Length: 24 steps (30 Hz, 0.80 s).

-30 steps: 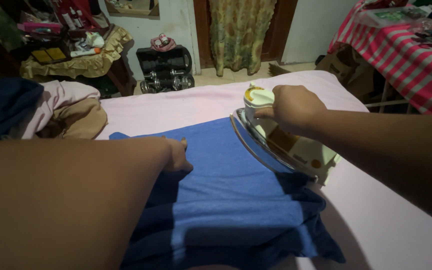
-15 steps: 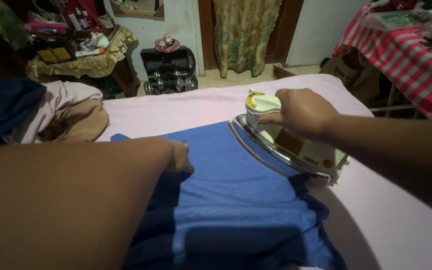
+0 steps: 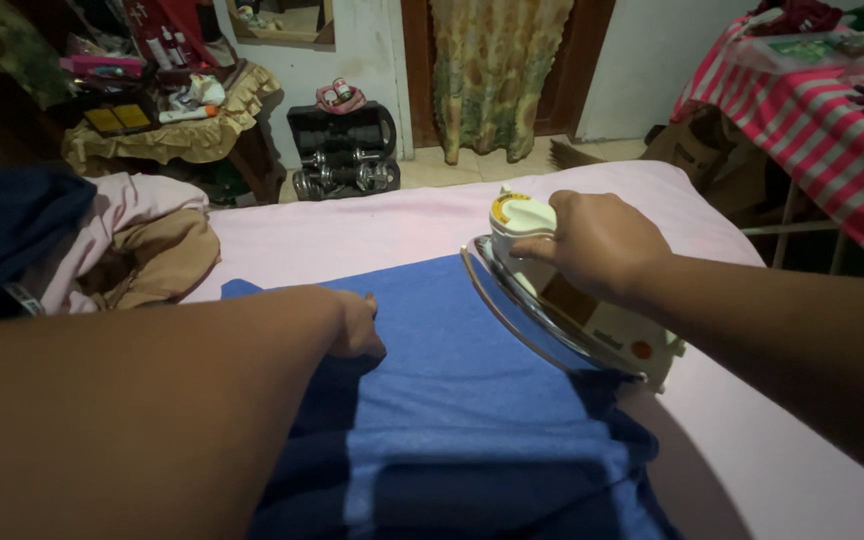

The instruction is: The person irons a blue t-shirt with a red heart graphic on a pink-covered surface. They use a white electric iron, repeatedly smoothing the front and back of the shirt, and repositioning the garment several times during the process.

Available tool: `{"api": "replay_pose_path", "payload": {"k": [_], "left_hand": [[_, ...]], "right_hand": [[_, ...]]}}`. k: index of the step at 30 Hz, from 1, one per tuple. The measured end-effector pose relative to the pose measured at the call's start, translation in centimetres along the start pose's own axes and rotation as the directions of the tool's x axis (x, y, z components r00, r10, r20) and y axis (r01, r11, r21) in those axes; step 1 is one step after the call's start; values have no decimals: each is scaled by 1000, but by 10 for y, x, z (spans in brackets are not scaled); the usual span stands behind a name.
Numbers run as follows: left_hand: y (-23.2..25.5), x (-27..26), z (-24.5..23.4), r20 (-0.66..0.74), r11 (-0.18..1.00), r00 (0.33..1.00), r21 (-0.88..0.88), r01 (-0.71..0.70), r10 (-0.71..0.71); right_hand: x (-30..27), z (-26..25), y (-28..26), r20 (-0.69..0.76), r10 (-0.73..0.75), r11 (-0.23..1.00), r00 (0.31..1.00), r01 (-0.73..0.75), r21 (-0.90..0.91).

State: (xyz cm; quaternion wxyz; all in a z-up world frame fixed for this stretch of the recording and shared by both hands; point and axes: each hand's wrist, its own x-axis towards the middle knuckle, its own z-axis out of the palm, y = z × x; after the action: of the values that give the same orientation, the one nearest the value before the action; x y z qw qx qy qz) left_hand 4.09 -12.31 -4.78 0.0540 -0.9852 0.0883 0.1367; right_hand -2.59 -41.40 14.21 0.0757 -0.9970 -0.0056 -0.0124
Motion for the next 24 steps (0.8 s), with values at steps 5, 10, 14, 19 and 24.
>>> {"api": "replay_pose_path", "payload": {"k": [5, 10, 14, 19, 24], "left_hand": [[-1, -6, -16, 92, 999, 996, 21, -25, 23], [-1, -4, -21, 151, 998, 987, 37, -57, 51], [3, -4, -23, 178, 996, 981, 35, -86, 78], [4, -5, -23, 204, 993, 973, 26, -113, 106], [8, -10, -24, 220, 991, 967, 17, -133, 126]], "right_hand": [[4, -1, 3, 51, -108, 994, 993, 109, -17], [9, 3, -1, 48, -110, 993, 993, 112, -32], [6, 4, -2, 46, -84, 995, 995, 87, -58], [5, 1, -11, 67, -22, 997, 998, 27, -74], [-2, 1, -22, 35, 63, 996, 997, -61, -68]]}}
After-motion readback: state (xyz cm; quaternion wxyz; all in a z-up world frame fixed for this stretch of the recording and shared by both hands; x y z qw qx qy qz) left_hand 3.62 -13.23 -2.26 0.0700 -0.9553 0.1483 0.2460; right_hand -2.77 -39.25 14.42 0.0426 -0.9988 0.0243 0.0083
